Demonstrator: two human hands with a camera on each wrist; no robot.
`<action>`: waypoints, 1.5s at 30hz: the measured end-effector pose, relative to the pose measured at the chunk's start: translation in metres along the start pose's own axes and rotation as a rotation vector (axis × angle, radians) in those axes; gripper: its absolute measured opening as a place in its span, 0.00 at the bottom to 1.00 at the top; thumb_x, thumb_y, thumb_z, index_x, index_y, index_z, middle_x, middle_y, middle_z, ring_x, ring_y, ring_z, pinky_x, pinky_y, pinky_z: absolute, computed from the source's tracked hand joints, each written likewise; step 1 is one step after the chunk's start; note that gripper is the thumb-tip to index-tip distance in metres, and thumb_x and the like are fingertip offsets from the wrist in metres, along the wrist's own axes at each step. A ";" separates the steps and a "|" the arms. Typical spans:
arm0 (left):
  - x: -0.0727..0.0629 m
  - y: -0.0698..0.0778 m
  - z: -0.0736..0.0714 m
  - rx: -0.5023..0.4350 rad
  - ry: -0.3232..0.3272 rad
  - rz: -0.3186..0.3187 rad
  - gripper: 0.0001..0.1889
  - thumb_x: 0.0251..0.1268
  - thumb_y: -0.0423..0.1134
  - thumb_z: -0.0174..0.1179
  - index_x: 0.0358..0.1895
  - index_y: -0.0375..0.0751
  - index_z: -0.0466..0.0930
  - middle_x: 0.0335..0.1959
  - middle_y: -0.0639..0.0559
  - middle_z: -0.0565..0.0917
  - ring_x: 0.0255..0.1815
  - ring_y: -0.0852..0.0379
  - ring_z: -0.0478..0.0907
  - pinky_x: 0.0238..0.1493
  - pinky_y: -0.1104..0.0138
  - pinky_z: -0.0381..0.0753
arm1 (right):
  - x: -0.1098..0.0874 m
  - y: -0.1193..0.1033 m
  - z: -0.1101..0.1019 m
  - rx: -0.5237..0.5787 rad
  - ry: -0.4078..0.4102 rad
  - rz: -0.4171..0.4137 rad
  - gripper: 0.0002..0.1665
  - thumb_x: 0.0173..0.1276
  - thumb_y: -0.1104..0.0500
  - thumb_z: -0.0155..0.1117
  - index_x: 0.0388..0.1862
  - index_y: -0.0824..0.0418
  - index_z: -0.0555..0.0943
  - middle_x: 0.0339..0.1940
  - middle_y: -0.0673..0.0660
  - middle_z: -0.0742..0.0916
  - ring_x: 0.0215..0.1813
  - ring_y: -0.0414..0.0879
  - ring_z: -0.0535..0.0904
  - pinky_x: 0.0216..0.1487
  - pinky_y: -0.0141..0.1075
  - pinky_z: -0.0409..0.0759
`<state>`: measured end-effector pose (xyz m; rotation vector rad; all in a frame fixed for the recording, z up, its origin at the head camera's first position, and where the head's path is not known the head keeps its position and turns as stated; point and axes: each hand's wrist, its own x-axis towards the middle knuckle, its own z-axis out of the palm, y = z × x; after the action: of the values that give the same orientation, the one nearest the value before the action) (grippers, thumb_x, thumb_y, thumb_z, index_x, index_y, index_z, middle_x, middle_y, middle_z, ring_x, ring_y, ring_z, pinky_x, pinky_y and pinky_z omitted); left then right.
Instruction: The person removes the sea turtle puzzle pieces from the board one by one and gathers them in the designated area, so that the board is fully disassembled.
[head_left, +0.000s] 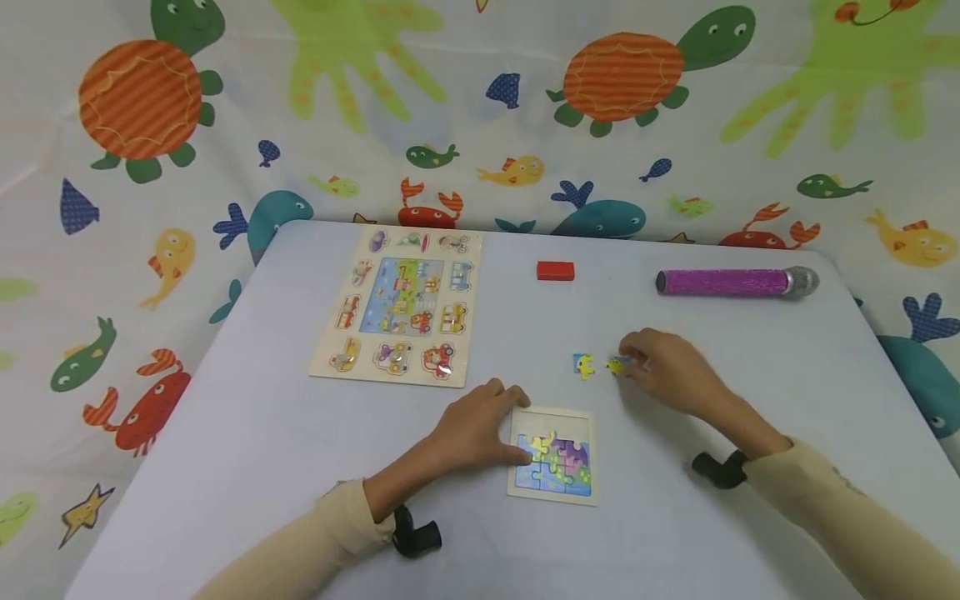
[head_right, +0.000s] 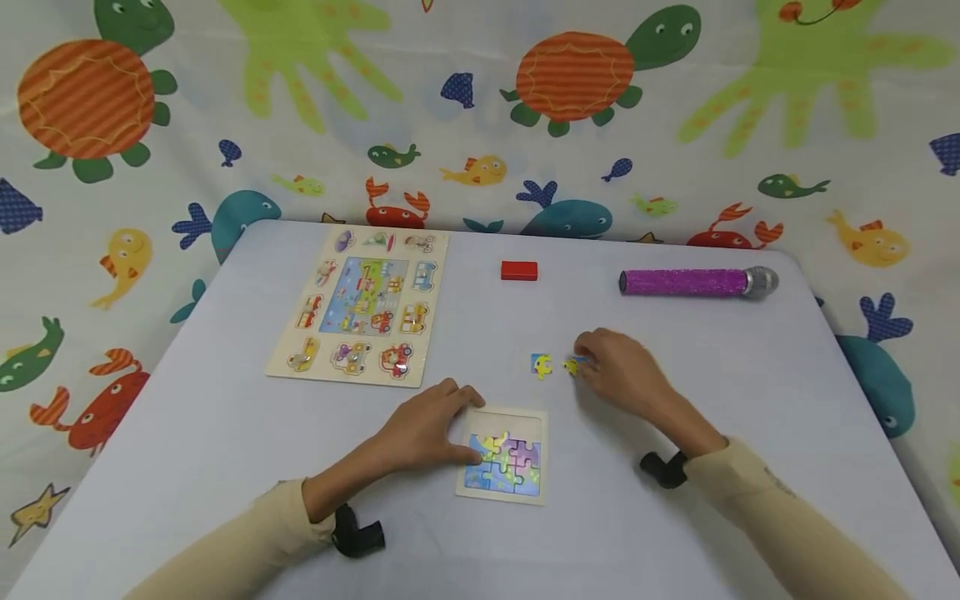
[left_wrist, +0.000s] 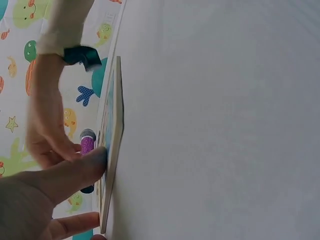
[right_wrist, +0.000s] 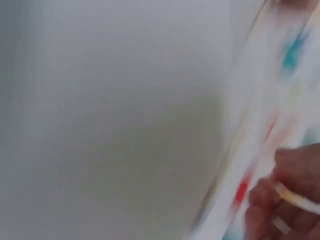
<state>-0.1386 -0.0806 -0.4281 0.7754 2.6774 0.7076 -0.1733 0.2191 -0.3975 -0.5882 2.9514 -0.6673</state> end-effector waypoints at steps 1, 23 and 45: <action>0.001 0.001 0.000 0.001 -0.004 0.000 0.36 0.48 0.54 0.80 0.62 0.46 0.79 0.43 0.52 0.77 0.38 0.58 0.70 0.36 0.66 0.72 | -0.004 -0.016 0.005 0.035 -0.005 -0.029 0.14 0.64 0.70 0.69 0.50 0.68 0.85 0.43 0.59 0.88 0.44 0.52 0.82 0.47 0.49 0.82; -0.009 0.000 -0.004 0.013 -0.050 0.065 0.46 0.44 0.51 0.84 0.69 0.41 0.75 0.47 0.51 0.74 0.45 0.56 0.69 0.42 0.67 0.73 | -0.015 -0.110 0.076 0.086 -0.158 -0.137 0.13 0.57 0.70 0.74 0.38 0.63 0.81 0.31 0.50 0.78 0.36 0.45 0.70 0.37 0.37 0.72; -0.009 0.002 -0.001 -0.009 -0.056 0.055 0.48 0.42 0.51 0.84 0.70 0.39 0.74 0.48 0.49 0.75 0.44 0.56 0.68 0.40 0.67 0.72 | 0.000 -0.043 0.027 0.466 -0.061 0.140 0.01 0.70 0.63 0.68 0.38 0.60 0.85 0.33 0.52 0.83 0.40 0.49 0.76 0.40 0.40 0.76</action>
<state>-0.1302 -0.0846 -0.4254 0.8572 2.6106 0.7002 -0.1544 0.1726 -0.4039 -0.3467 2.6083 -1.2390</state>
